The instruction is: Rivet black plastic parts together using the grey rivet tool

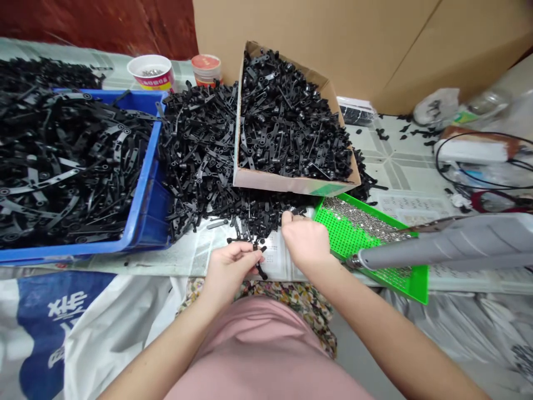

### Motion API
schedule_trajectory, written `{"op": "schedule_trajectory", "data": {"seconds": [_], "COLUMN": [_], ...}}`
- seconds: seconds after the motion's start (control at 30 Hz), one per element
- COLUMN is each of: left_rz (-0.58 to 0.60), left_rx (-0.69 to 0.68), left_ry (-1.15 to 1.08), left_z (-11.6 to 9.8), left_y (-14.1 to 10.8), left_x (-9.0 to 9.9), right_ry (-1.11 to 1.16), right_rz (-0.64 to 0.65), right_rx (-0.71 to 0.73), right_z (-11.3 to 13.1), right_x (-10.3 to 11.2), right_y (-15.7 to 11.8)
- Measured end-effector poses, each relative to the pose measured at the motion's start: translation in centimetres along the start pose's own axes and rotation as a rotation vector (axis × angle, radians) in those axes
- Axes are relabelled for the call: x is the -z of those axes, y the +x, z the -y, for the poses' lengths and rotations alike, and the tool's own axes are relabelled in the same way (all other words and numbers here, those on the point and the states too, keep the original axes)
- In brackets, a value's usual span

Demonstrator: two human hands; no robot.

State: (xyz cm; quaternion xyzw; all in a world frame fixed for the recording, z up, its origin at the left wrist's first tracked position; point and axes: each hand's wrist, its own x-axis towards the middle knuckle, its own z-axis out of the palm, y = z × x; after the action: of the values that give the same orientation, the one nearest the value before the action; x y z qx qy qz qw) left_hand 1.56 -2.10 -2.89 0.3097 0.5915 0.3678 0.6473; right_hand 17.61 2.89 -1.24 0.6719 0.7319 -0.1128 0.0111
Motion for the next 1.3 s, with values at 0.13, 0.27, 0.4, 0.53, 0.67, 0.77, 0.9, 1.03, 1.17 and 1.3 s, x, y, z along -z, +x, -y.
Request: {"op": "schedule_trajectory", "data": {"seconds": [0.13,0.27,0.4,0.53,0.67,0.77,0.9,1.03,1.17,1.3], "left_rz": [0.124,0.204,0.175,0.157,0.161,0.177,0.229,0.209,0.128,0.095], "left_rx": [-0.072,-0.140,-0.120,-0.114,-0.114,-0.111,-0.159,-0.185,-0.207,-0.201], "left_ry": [0.028,0.113,0.169,0.075,-0.009,-0.017,0.072,0.132,0.179,0.188], "left_z": [-0.2,-0.9,-1.3,-1.4,-1.8,-2.5,-3.6,-4.2,-4.6,-4.8], "left_y": [-0.1,-0.3,-0.4,-0.5,-0.4,-0.2,0.0,0.0,-0.3,-0.3], "left_x": [-0.2,-0.3,-0.4,-0.3,-0.4,-0.7,-0.8,-0.6,-0.8,-1.0], "right_ry": [0.358,1.190,1.391,1.453,1.522,1.389,1.287,1.297,1.128,1.129], "right_rz": [-0.045,-0.086,-0.070,-0.074,-0.098,-0.174,-0.275,-0.391,-0.510,-0.407], "right_rx": [0.097,0.038,-0.040,-0.044,-0.028,0.079,0.149,0.169,0.187,0.201], "right_z": [-0.2,0.3,0.8,0.6,0.5,0.4,-0.1,-0.3,-0.2,-0.1], "right_x": [0.3,0.4,-0.1,-0.5,-0.7,-0.4,0.6,1.5,2.0,2.2], "right_y": [-1.2,-2.6,-3.1,-3.2,-3.3,-3.4,-3.6,-3.6,-3.4,-3.1]}}
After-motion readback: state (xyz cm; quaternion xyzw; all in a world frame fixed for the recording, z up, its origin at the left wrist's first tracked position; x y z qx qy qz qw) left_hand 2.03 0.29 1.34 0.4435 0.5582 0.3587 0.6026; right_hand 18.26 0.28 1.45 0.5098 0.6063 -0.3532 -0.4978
